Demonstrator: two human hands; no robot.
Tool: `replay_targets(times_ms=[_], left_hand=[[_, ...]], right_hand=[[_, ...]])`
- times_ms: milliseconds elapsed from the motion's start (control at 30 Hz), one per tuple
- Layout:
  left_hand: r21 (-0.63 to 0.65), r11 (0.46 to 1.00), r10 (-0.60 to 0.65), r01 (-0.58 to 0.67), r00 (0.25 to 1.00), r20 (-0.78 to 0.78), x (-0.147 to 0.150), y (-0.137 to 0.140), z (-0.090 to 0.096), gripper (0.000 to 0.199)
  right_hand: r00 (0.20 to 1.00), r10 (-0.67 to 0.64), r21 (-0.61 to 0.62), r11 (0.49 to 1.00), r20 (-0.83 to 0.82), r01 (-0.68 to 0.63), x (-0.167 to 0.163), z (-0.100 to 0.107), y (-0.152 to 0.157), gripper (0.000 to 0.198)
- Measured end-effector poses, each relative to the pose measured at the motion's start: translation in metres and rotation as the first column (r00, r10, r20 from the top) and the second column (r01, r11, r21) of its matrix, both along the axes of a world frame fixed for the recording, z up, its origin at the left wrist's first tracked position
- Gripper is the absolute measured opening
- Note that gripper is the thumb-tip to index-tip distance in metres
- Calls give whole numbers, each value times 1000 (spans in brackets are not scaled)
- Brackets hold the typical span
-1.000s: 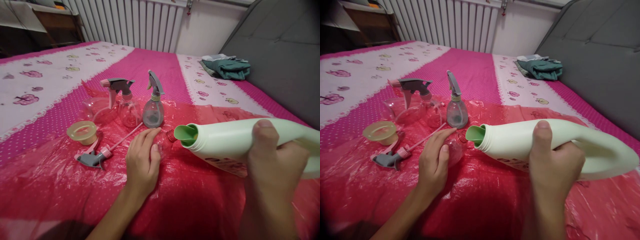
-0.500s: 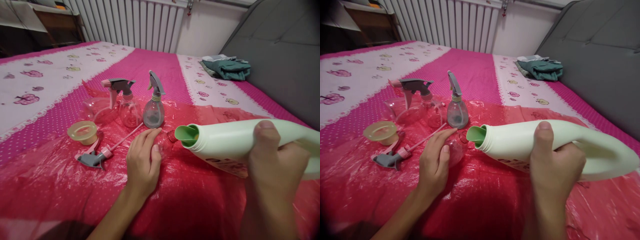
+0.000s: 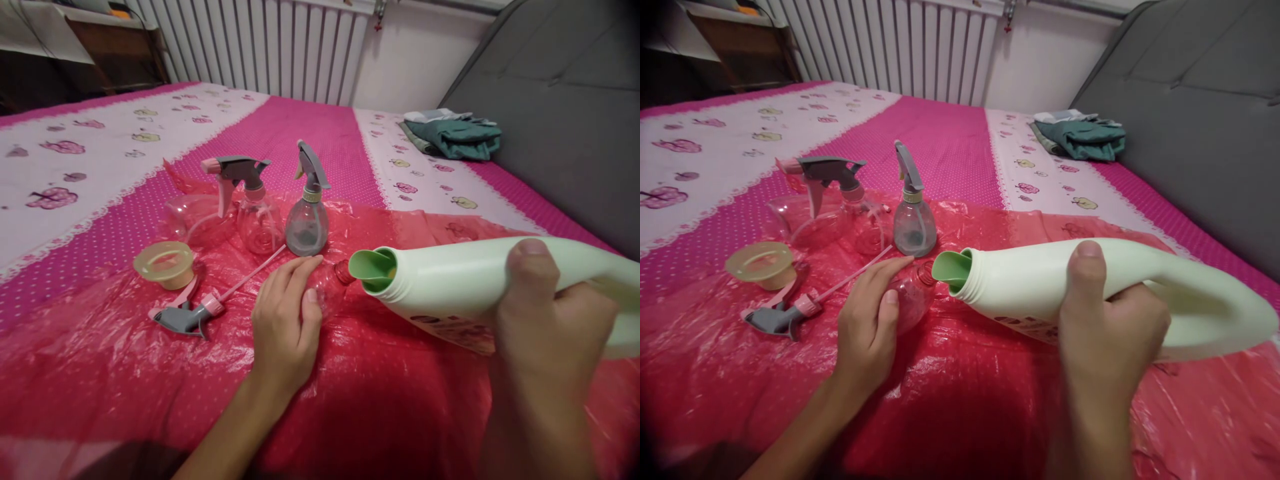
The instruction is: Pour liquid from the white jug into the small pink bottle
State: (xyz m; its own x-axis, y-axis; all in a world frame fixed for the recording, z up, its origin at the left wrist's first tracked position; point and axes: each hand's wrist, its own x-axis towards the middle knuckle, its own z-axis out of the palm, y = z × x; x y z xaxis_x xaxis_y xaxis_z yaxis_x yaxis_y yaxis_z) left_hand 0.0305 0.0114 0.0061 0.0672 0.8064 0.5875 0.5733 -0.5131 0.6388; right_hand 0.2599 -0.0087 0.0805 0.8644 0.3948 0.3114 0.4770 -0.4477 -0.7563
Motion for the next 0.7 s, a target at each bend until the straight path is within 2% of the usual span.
replay_targets(times_ms=[267, 700], left_hand=[[3, 1000, -3, 3, 1000, -2, 0, 0, 1, 40], [6, 1000, 1, -1, 1000, -8, 1, 1, 1, 40]], right_hand=[[1000, 5, 5, 1000, -14, -5, 2, -2, -1, 73], [1000, 3, -6, 1000, 8, -3, 1, -2, 1, 82]])
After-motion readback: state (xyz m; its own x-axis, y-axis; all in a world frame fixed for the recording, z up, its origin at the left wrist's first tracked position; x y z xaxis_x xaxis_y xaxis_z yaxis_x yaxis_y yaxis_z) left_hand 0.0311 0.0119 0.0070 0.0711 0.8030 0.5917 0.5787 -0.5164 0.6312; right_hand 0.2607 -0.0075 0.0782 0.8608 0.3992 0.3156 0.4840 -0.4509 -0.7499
